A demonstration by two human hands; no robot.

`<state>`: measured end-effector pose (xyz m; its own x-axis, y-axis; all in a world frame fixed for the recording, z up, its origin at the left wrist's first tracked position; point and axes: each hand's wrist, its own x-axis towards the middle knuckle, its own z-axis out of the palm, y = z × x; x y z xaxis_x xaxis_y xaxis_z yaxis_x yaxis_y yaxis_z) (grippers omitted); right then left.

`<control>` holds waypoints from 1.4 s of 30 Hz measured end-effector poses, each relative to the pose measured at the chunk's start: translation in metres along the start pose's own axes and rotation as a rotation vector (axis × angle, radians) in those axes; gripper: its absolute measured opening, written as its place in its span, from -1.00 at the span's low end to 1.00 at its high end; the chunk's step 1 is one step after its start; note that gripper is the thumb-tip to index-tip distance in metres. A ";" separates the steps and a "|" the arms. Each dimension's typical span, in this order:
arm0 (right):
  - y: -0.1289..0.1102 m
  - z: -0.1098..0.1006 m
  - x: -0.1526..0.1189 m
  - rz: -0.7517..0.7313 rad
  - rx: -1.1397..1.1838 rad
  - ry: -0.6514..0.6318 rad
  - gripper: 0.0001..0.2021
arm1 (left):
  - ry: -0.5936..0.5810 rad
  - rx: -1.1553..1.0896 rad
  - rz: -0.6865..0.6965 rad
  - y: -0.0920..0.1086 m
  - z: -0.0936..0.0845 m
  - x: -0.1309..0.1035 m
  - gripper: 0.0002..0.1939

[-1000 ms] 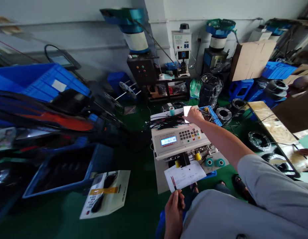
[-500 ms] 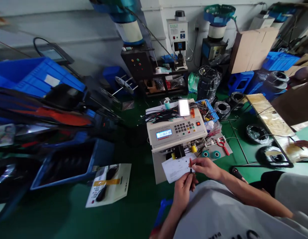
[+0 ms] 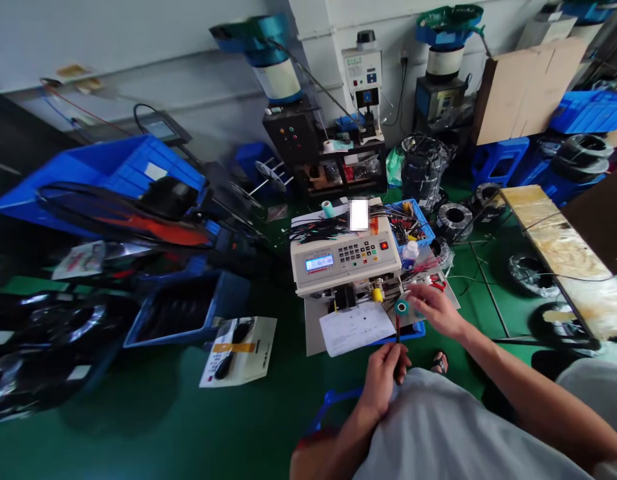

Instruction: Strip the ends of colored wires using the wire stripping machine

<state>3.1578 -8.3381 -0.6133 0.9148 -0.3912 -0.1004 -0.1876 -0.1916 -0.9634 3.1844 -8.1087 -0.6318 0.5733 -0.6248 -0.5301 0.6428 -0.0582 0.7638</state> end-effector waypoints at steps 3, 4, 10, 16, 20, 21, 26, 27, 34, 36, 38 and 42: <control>-0.004 -0.014 0.049 -0.146 -0.173 0.068 -0.47 | 0.069 -0.031 -0.007 -0.007 -0.005 -0.009 -0.39; -0.006 -0.014 0.068 -0.196 -0.230 0.084 -0.44 | 0.100 -0.044 -0.006 -0.009 -0.009 -0.012 -0.38; -0.016 0.004 0.186 -0.338 -0.520 0.167 -0.27 | 0.242 -0.125 -0.004 -0.015 -0.051 -0.025 -0.40; -0.014 0.020 0.265 -0.342 -0.733 0.178 -0.12 | 0.354 -0.161 -0.035 -0.022 -0.099 -0.026 -0.39; -0.010 0.024 0.290 -0.347 -0.786 0.135 -0.12 | 0.382 -0.187 -0.089 -0.019 -0.118 -0.017 -0.40; -0.009 0.025 0.293 -0.340 -0.796 0.126 -0.12 | 0.381 -0.188 -0.096 -0.016 -0.120 -0.015 -0.39; -0.003 0.027 0.298 -0.278 -0.816 0.116 -0.11 | 0.365 -0.179 -0.091 0.004 -0.127 -0.006 -0.37; -0.002 0.027 0.298 -0.275 -0.816 0.117 -0.12 | 0.360 -0.178 -0.089 0.008 -0.127 -0.004 -0.37; -0.002 0.027 0.298 -0.287 -0.866 0.102 -0.21 | 0.335 -0.154 -0.092 0.017 -0.133 0.002 -0.32; -0.001 0.027 0.299 -0.282 -0.872 0.093 -0.22 | 0.325 -0.166 -0.082 0.019 -0.133 0.003 -0.33; 0.000 0.028 0.300 -0.279 -0.875 0.086 -0.23 | 0.314 -0.170 -0.077 0.021 -0.133 0.004 -0.32; 0.000 0.028 0.300 -0.277 -0.872 0.088 -0.21 | 0.305 -0.157 -0.077 0.022 -0.135 0.004 -0.30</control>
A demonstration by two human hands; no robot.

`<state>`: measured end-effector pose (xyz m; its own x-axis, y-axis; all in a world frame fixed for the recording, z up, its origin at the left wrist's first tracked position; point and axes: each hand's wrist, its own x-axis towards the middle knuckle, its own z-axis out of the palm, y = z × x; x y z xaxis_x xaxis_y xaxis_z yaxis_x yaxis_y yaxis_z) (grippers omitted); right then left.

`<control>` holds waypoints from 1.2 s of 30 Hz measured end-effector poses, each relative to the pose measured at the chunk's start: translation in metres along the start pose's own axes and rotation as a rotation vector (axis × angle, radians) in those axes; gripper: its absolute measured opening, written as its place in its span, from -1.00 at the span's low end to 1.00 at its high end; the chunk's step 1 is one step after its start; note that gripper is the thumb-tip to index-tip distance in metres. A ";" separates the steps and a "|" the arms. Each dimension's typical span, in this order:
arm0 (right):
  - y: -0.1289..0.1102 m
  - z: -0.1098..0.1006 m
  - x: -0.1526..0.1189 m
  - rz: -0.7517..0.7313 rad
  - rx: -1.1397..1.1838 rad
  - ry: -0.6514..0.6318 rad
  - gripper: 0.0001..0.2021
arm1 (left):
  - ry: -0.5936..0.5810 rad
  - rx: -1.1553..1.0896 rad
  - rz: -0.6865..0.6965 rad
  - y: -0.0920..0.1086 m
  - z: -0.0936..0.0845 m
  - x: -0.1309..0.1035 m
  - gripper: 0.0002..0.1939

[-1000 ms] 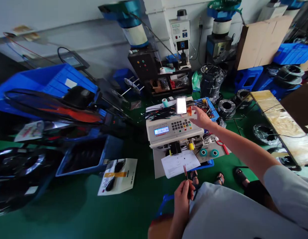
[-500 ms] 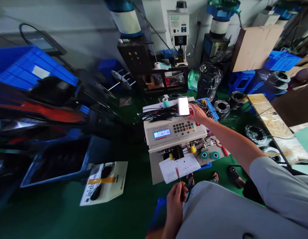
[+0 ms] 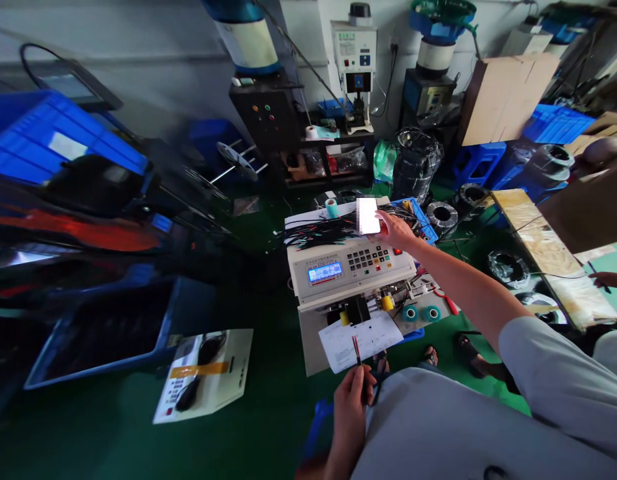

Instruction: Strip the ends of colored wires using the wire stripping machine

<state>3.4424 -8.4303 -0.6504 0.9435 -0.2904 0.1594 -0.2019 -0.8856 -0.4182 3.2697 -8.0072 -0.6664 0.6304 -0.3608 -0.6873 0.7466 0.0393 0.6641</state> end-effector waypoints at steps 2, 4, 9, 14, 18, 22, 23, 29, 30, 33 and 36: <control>0.000 -0.001 0.000 0.005 -0.003 -0.004 -0.20 | 0.001 0.007 0.005 -0.001 -0.002 0.001 -0.31; -0.001 -0.003 0.000 0.011 -0.010 -0.015 -0.20 | -0.004 0.017 0.008 -0.003 -0.004 0.001 -0.32; -0.002 -0.004 0.002 0.012 -0.024 -0.037 -0.21 | -0.017 0.028 0.021 -0.004 -0.006 0.001 -0.35; 0.000 -0.003 0.003 0.019 -0.039 -0.051 -0.23 | -0.022 0.073 0.013 0.000 -0.003 -0.002 -0.34; 0.000 -0.005 0.003 0.022 -0.048 -0.059 -0.25 | -0.007 0.070 0.009 0.002 0.000 -0.005 -0.35; -0.001 -0.005 0.004 0.027 -0.047 -0.059 -0.26 | -0.005 0.060 0.011 0.001 0.002 -0.005 -0.37; -0.001 -0.004 0.004 0.028 -0.045 -0.057 -0.26 | -0.003 0.058 0.013 0.000 0.002 -0.005 -0.37; -0.002 -0.003 0.001 0.036 -0.016 -0.034 -0.28 | -0.007 0.062 0.025 -0.002 0.002 -0.006 -0.33; -0.003 -0.004 0.000 0.036 -0.006 -0.028 -0.28 | -0.010 0.068 0.028 -0.002 0.003 -0.007 -0.33; -0.007 -0.010 0.000 0.019 0.033 0.000 -0.23 | -0.007 0.091 0.037 0.002 0.006 -0.010 -0.34; -0.016 -0.017 -0.014 0.008 0.079 0.077 -0.20 | -0.001 0.109 0.057 0.006 0.012 -0.010 -0.34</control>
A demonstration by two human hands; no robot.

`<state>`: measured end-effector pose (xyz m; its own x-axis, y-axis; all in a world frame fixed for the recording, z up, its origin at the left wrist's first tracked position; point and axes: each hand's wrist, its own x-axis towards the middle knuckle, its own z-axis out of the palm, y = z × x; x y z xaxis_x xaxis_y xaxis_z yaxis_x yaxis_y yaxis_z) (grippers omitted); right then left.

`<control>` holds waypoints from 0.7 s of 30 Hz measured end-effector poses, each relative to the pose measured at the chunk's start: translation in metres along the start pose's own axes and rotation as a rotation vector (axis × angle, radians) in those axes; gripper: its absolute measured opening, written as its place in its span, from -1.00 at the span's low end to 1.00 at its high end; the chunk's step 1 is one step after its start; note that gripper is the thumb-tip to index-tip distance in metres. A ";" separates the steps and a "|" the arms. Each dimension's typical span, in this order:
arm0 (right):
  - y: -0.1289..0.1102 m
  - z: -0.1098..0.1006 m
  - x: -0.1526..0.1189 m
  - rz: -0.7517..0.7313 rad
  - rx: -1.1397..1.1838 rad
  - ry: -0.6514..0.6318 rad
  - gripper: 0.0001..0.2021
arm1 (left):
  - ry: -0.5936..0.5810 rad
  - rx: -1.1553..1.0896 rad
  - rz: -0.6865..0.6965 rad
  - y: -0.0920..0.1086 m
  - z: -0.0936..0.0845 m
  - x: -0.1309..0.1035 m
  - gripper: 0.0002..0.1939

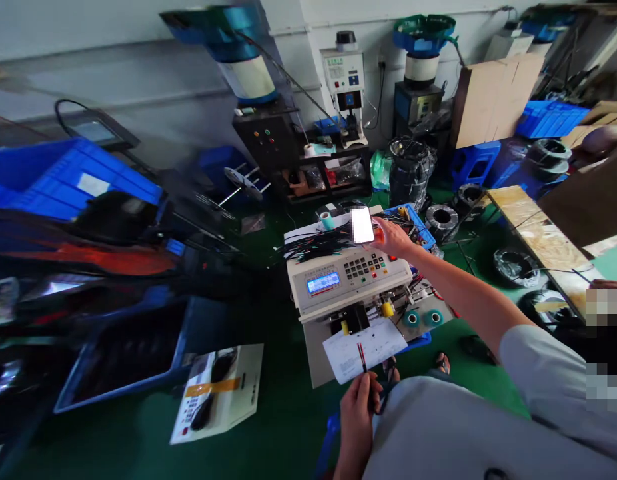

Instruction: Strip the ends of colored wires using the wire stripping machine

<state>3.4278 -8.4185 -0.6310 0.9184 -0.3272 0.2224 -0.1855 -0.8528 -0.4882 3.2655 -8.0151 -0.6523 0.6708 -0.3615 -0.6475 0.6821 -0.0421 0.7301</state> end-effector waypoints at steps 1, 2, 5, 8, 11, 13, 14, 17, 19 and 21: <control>-0.004 -0.003 -0.013 0.030 0.041 0.051 -0.23 | -0.006 0.005 0.000 0.000 0.002 0.001 -0.33; -0.008 -0.005 -0.033 0.084 0.101 0.096 -0.28 | -0.010 0.009 -0.006 -0.001 0.005 0.003 -0.31; -0.027 -0.009 -0.125 0.302 0.385 0.042 -0.55 | -0.012 0.059 -0.050 -0.008 0.012 0.008 -0.24; -0.056 0.003 -0.217 0.305 0.821 -0.422 -0.66 | -0.041 0.176 -0.041 -0.012 0.022 0.019 -0.20; -0.070 0.010 -0.266 0.379 1.134 -0.541 -0.65 | -0.142 0.350 -0.011 -0.008 0.049 0.030 -0.22; -0.066 0.001 -0.283 0.470 1.172 -0.411 -0.65 | -0.212 0.442 0.002 -0.006 0.075 0.031 -0.22; -0.060 -0.007 -0.291 0.506 1.171 -0.339 -0.63 | -0.234 0.459 0.004 -0.006 0.088 0.029 -0.21; -0.037 -0.038 -0.316 0.547 1.189 -0.184 -0.48 | -0.282 0.460 -0.018 -0.011 0.128 0.023 -0.19; -0.020 -0.057 -0.336 0.540 1.205 -0.110 -0.38 | -0.341 0.499 -0.043 -0.019 0.153 0.018 -0.19; -0.005 -0.071 -0.357 0.536 1.194 -0.021 -0.32 | -0.429 0.574 -0.073 -0.027 0.177 0.013 -0.20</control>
<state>3.0757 -8.3263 -0.6481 0.8350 -0.4955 -0.2393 -0.1146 0.2688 -0.9564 3.2041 -8.1838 -0.6418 0.3758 -0.6681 -0.6422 0.3809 -0.5204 0.7642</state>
